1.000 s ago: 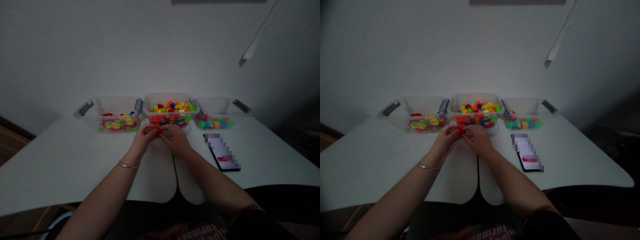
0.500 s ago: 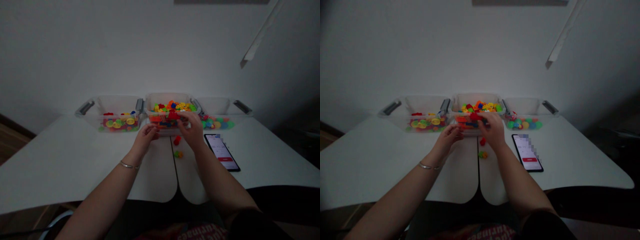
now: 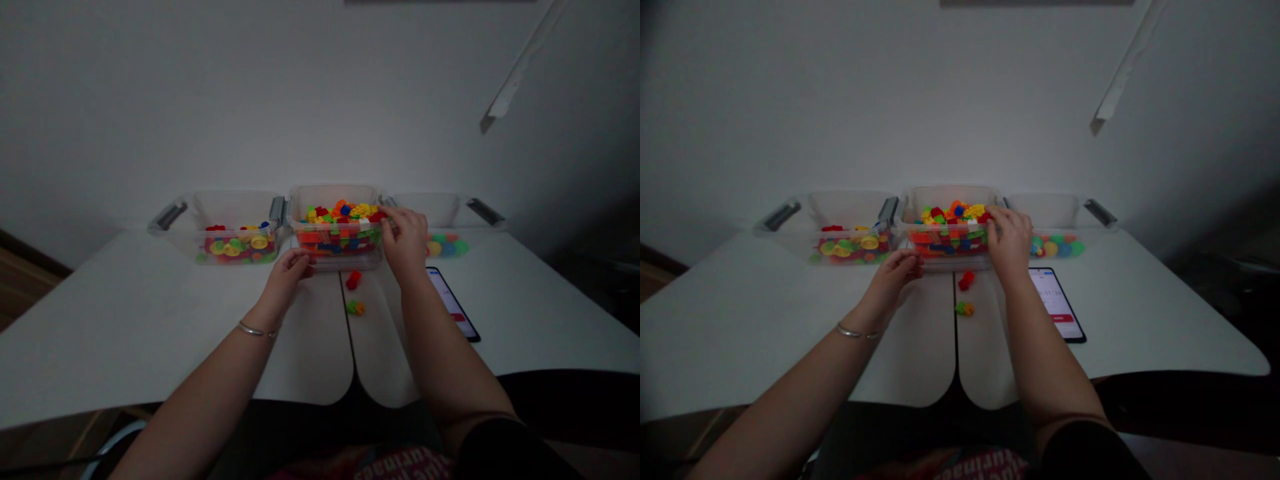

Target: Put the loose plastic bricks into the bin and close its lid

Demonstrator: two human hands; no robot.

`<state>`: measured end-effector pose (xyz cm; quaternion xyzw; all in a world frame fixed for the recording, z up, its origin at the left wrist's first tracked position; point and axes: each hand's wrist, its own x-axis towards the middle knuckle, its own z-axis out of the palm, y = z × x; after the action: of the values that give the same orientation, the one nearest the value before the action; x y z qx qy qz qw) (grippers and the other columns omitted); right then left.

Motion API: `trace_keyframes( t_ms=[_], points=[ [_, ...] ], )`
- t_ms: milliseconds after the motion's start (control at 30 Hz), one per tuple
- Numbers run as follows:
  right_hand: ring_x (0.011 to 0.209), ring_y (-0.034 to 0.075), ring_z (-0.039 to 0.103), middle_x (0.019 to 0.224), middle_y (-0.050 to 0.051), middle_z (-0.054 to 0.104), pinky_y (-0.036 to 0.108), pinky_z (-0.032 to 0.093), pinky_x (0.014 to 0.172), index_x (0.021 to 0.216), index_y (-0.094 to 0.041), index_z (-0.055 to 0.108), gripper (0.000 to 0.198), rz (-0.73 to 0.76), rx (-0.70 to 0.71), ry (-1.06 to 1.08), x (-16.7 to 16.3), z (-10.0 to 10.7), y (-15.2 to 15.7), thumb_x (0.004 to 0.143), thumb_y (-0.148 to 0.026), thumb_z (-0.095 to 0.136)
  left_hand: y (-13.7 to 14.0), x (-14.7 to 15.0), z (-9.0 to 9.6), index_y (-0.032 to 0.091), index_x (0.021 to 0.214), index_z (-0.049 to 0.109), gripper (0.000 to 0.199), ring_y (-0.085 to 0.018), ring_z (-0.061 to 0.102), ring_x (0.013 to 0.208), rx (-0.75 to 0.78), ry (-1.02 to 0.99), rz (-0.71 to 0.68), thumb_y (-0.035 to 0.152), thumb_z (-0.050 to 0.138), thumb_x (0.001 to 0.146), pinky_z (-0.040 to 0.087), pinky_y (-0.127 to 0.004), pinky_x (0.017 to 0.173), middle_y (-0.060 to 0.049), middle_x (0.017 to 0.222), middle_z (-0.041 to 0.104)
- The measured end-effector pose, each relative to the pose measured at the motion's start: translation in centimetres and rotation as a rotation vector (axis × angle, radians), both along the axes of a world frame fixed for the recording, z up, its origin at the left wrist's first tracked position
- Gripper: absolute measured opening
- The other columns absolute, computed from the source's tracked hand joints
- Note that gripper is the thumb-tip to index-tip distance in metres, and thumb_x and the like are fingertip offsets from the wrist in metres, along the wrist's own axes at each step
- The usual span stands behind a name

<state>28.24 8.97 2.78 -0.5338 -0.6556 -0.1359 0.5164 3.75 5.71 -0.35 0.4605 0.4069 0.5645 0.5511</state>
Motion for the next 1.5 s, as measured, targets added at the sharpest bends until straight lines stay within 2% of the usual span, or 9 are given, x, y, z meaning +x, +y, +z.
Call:
trace_keyframes(
  t_ms=[300, 500, 867, 1033, 1200, 1267, 1367, 1433, 1500],
  points=[
    [0.128, 0.034, 0.050, 0.133, 0.015, 0.066, 0.057, 0.032, 0.112, 0.138, -0.016, 0.058, 0.051, -0.098, -0.032, -0.151, -1.7, -0.3, -0.4, 0.093, -0.037, 0.048, 0.1, 0.1, -0.2, 0.019, 0.085, 0.064, 0.023, -0.011, 0.060, 0.065, 0.002, -0.015, -0.003, 0.033, 0.075, 0.071, 0.049, -0.025, 0.065, 0.000, 0.078, 0.068],
    [0.140, 0.033, 0.041, 0.151, 0.015, 0.050, 0.055, 0.023, 0.120, 0.149, -0.009, 0.044, 0.060, -0.153, -0.202, -0.343, -3.6, 0.4, -1.0, 0.099, -0.041, 0.038, 0.1, 0.1, 0.0, 0.018, 0.084, 0.063, 0.026, -0.010, 0.060, 0.066, -0.010, 0.003, -0.019, 0.035, 0.076, 0.069, 0.048, -0.025, 0.067, 0.001, 0.078, 0.066],
    [0.134, 0.031, 0.049, 0.148, 0.012, 0.055, 0.057, 0.015, 0.122, 0.148, -0.015, 0.048, 0.056, -0.053, -0.214, -0.347, -4.3, 0.5, -1.3, 0.097, -0.039, 0.043, -0.2, 0.5, 0.7, 0.018, 0.083, 0.063, 0.023, -0.010, 0.060, 0.065, -0.043, -0.003, -0.017, 0.032, 0.075, 0.069, 0.047, -0.024, 0.066, 0.001, 0.076, 0.066],
    [0.134, 0.028, 0.051, 0.148, 0.015, 0.054, 0.053, 0.022, 0.122, 0.149, -0.010, 0.042, 0.058, 0.088, -0.129, -0.316, -3.0, 0.7, -1.2, 0.095, -0.033, 0.046, -0.2, 0.4, 0.5, 0.018, 0.083, 0.063, 0.024, -0.010, 0.059, 0.064, -0.052, -0.007, -0.002, 0.032, 0.074, 0.067, 0.047, -0.025, 0.065, 0.001, 0.075, 0.066],
    [0.115, 0.026, 0.063, 0.121, 0.012, 0.071, 0.046, 0.047, 0.103, 0.124, -0.020, 0.063, 0.035, 0.175, -0.032, -0.136, -1.7, 1.2, -2.2, 0.093, -0.028, 0.049, 0.0, 0.2, 0.4, 0.018, 0.082, 0.063, 0.024, -0.011, 0.059, 0.065, -0.037, -0.006, -0.002, 0.034, 0.074, 0.067, 0.047, -0.025, 0.065, 0.001, 0.075, 0.065],
    [0.100, 0.023, 0.067, 0.108, 0.009, 0.074, 0.040, 0.052, 0.091, 0.111, -0.021, 0.068, 0.025, 0.227, -0.074, -0.097, -1.5, 1.3, -2.8, 0.092, -0.026, 0.052, 0.1, 0.2, 0.3, 0.018, 0.083, 0.063, 0.025, -0.011, 0.059, 0.065, -0.034, -0.002, -0.002, 0.034, 0.074, 0.067, 0.047, -0.025, 0.065, 0.001, 0.075, 0.065],
    [0.084, 0.018, 0.067, 0.097, 0.006, 0.075, 0.031, 0.053, 0.077, 0.099, -0.021, 0.072, 0.019, 0.416, -0.250, -0.123, -1.8, 1.5, -3.4, 0.091, -0.023, 0.055, 0.1, 0.3, 0.2, 0.018, 0.083, 0.062, 0.025, -0.011, 0.058, 0.066, -0.027, 0.004, -0.002, 0.035, 0.074, 0.068, 0.047, -0.025, 0.066, 0.001, 0.075, 0.065],
    [0.086, 0.017, 0.067, 0.096, 0.005, 0.075, 0.030, 0.052, 0.079, 0.097, -0.021, 0.074, 0.019, 0.528, -0.405, -0.215, -2.1, 1.4, -3.6, 0.089, -0.018, 0.057, 0.2, 0.4, 0.2, 0.018, 0.082, 0.062, 0.025, -0.011, 0.058, 0.065, -0.027, 0.012, -0.006, 0.036, 0.074, 0.068, 0.047, -0.026, 0.065, 0.001, 0.074, 0.064],
    [0.096, 0.019, 0.067, 0.101, 0.006, 0.075, 0.033, 0.051, 0.088, 0.098, -0.020, 0.075, 0.024, 0.553, -0.548, -0.363, -2.4, 1.2, -3.6, 0.087, -0.012, 0.056, 0.2, 0.4, 0.2, 0.018, 0.082, 0.062, 0.025, -0.011, 0.057, 0.064, -0.024, 0.020, -0.009, 0.035, 0.073, 0.069, 0.047, -0.026, 0.065, 0.002, 0.073, 0.063]
  ],
)
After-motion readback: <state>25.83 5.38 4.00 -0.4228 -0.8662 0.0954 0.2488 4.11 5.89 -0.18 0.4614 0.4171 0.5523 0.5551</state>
